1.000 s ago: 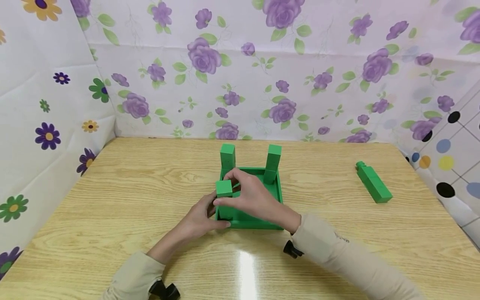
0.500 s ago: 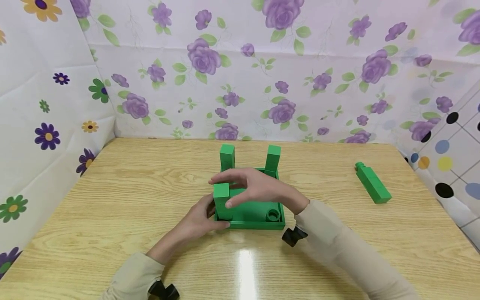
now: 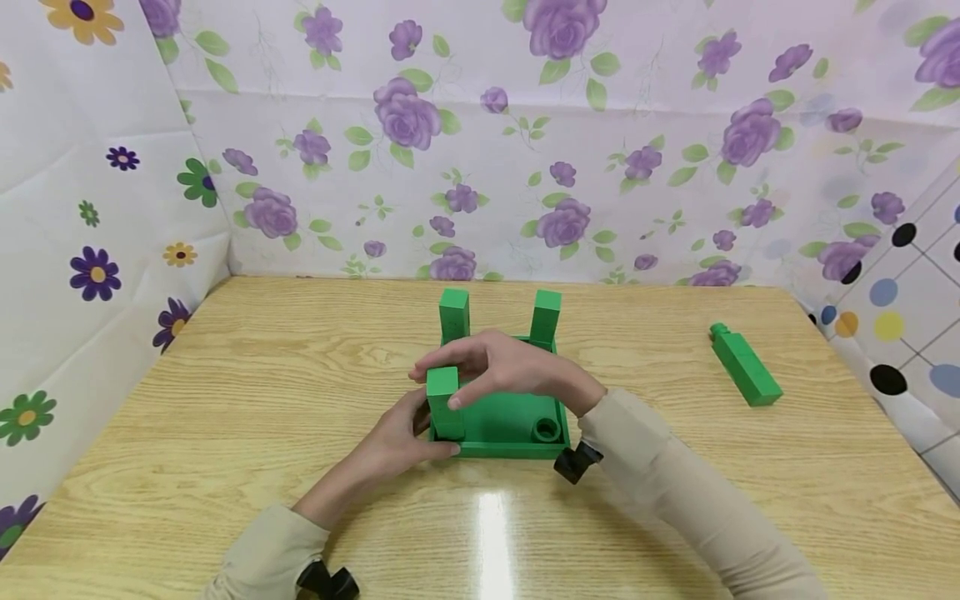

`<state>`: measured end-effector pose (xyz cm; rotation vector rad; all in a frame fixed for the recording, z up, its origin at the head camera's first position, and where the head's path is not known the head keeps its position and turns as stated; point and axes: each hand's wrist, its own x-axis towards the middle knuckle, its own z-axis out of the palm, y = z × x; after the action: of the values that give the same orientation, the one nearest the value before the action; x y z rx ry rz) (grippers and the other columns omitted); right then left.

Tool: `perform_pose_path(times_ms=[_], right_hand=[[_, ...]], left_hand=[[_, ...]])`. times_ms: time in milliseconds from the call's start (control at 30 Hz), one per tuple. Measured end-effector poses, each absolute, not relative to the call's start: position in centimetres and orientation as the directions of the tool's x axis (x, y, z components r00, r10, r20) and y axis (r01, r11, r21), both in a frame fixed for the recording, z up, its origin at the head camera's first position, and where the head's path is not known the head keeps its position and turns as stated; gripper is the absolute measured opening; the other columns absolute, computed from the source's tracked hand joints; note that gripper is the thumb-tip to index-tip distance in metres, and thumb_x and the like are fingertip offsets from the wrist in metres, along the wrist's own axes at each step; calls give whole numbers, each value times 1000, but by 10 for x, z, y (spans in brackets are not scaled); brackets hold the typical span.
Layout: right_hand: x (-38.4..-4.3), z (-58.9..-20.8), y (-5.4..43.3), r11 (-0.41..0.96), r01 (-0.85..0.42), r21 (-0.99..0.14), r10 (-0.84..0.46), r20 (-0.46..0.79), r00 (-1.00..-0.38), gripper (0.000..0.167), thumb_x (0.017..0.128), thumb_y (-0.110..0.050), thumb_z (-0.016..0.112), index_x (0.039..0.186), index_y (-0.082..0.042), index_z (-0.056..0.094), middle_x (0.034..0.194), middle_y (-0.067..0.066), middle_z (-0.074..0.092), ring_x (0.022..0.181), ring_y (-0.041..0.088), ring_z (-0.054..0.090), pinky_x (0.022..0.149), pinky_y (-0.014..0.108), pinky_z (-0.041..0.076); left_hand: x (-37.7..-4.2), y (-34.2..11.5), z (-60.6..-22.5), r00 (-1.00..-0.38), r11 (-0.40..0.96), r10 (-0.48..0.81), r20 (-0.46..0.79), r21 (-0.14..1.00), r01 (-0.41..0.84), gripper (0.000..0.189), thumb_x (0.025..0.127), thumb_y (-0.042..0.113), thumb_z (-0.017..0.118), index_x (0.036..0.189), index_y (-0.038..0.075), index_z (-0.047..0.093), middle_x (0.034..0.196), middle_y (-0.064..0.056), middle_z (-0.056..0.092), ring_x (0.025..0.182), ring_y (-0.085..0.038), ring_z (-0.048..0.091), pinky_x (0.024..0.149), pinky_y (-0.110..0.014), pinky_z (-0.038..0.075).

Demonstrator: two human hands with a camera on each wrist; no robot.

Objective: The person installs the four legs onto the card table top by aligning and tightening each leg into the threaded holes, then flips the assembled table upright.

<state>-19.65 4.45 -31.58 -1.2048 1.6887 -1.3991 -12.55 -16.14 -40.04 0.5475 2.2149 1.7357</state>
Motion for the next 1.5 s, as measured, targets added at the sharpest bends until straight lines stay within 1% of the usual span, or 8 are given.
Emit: perform_pose_path(times_ms=[133,433,567,700,1000,1233,1333,1500], right_hand=[[-197,-317,46,25,-228,-973,-916,69,-396,49,87,2,68,135,4,54,131,13,58,119,26,57,93,42,51],[-198,-320,48,42,-253,-967,-907,70,-415,46,89,0,68,133,2,55,129,11,60,108,24,62,85,40,54],[-196,-322,48,55,-290,-955,-888,87,-452,44,89,-2,68,131,2,56,127,12,60,114,20,59,85,38,54],[-192,-321,48,100,-349,-932,-857,98,-506,43,88,-7,70,128,3,57,125,11,60,125,16,51,92,35,51],[-177,-321,42,252,-490,-835,-740,160,-653,36,80,-19,82,110,-9,65,98,-3,65,93,11,60,88,29,51],[-163,-324,33,315,-561,-766,-634,270,-725,34,74,-24,86,89,-11,58,86,-5,64,75,7,61,68,24,54],[-160,-325,31,355,-564,-746,-603,279,-747,36,74,-26,86,89,-11,57,82,-5,62,71,7,58,63,25,52],[-157,-327,29,367,-570,-735,-586,293,-756,34,76,-24,85,92,-10,59,84,-4,61,73,8,57,65,25,52]], left_hand=[[-126,-161,-400,-887,211,460,27,968,139,80,82,1,76,149,9,32,148,-7,38,134,-23,40,107,-38,38],[-127,-162,-400,-889,221,458,8,967,123,83,83,4,76,150,11,29,151,-6,33,136,-23,37,109,-40,35],[-127,-162,-401,-885,215,465,7,969,121,82,83,4,76,150,11,30,149,-6,35,135,-22,38,109,-38,35],[-127,-162,-401,-883,204,469,11,971,120,83,82,3,76,150,11,30,149,-6,35,135,-22,38,107,-36,37],[-126,-162,-400,-899,241,437,0,964,117,84,81,4,78,150,13,32,151,-5,33,137,-21,34,110,-40,32],[-126,-162,-400,-887,206,463,9,972,117,83,82,3,76,151,15,31,150,-4,35,135,-21,38,110,-42,34],[-127,-162,-400,-884,204,467,11,972,120,82,82,3,76,150,18,33,149,-2,36,134,-20,39,111,-42,31],[-127,-163,-401,-887,202,461,14,972,121,82,82,4,77,150,17,33,149,-3,36,134,-21,39,112,-45,29]])
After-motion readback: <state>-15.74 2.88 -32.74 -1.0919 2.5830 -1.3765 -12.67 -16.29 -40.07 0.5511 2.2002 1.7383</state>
